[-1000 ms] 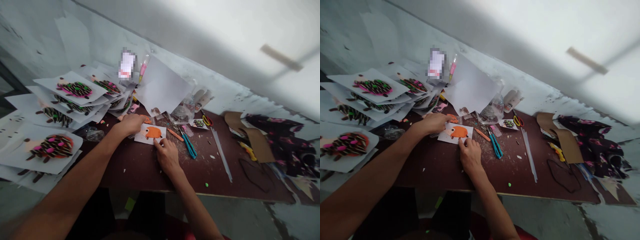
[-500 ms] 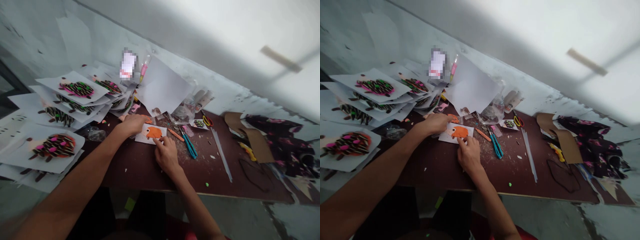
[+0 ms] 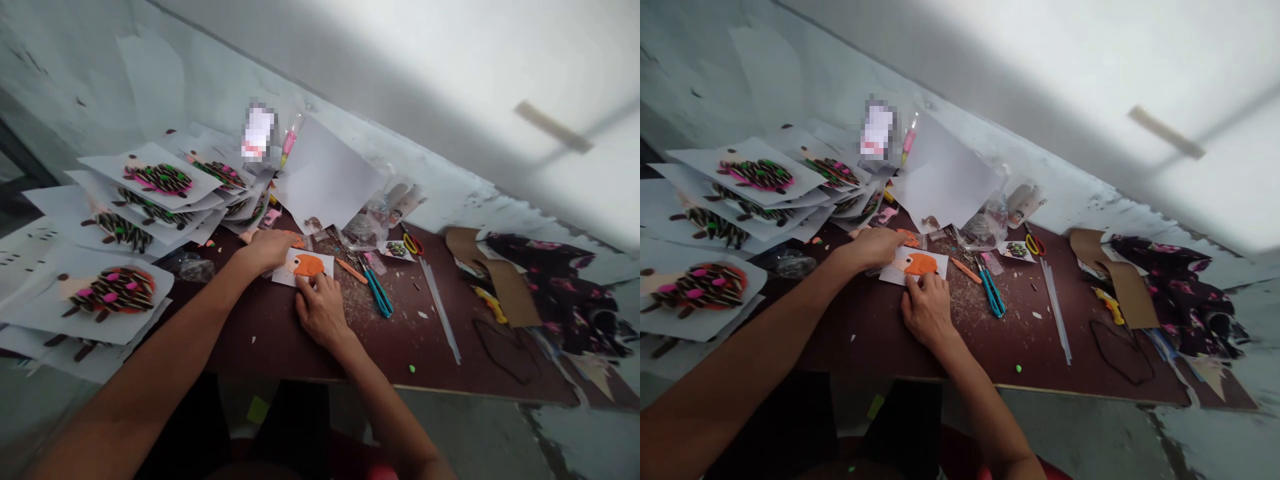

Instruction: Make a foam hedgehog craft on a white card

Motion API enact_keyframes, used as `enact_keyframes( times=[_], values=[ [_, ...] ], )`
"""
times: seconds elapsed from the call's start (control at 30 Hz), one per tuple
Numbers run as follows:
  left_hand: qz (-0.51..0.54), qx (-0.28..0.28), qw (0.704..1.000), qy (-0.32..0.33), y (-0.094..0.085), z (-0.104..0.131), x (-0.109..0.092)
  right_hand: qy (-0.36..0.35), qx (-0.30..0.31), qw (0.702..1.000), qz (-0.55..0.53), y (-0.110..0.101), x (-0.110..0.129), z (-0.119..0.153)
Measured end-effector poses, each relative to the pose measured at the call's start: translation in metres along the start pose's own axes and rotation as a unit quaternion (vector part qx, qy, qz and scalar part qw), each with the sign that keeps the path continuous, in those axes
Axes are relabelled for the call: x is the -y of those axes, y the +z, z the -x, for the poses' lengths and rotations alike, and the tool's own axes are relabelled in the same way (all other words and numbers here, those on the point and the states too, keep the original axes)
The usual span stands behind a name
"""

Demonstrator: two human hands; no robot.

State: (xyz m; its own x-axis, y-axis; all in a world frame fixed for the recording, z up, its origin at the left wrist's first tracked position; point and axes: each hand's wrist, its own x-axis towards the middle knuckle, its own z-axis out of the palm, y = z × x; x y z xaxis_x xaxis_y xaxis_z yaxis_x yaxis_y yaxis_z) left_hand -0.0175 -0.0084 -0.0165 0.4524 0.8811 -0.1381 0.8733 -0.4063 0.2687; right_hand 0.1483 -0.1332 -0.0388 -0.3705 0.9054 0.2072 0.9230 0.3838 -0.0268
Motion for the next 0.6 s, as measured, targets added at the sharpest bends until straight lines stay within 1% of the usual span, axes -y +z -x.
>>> enact_keyframes(
  times=[0.1, 0.3, 0.6],
  values=[
    [-0.012, 0.006, 1.000, -0.024, -0.0017, 0.0006, -0.0017, 0.002, 0.001, 1.000, -0.001, -0.0002, 0.0008, -0.0004],
    [-0.024, 0.003, 0.999, -0.025, -0.0018, 0.0014, -0.0034, -0.005, -0.001, 1.000, -0.002, -0.0003, 0.0016, 0.0000],
    [-0.018, 0.004, 1.000, -0.022, -0.0027, 0.0029, -0.0038, -0.038, -0.019, 0.999, 0.023, 0.0038, 0.0000, 0.0013]
  ],
)
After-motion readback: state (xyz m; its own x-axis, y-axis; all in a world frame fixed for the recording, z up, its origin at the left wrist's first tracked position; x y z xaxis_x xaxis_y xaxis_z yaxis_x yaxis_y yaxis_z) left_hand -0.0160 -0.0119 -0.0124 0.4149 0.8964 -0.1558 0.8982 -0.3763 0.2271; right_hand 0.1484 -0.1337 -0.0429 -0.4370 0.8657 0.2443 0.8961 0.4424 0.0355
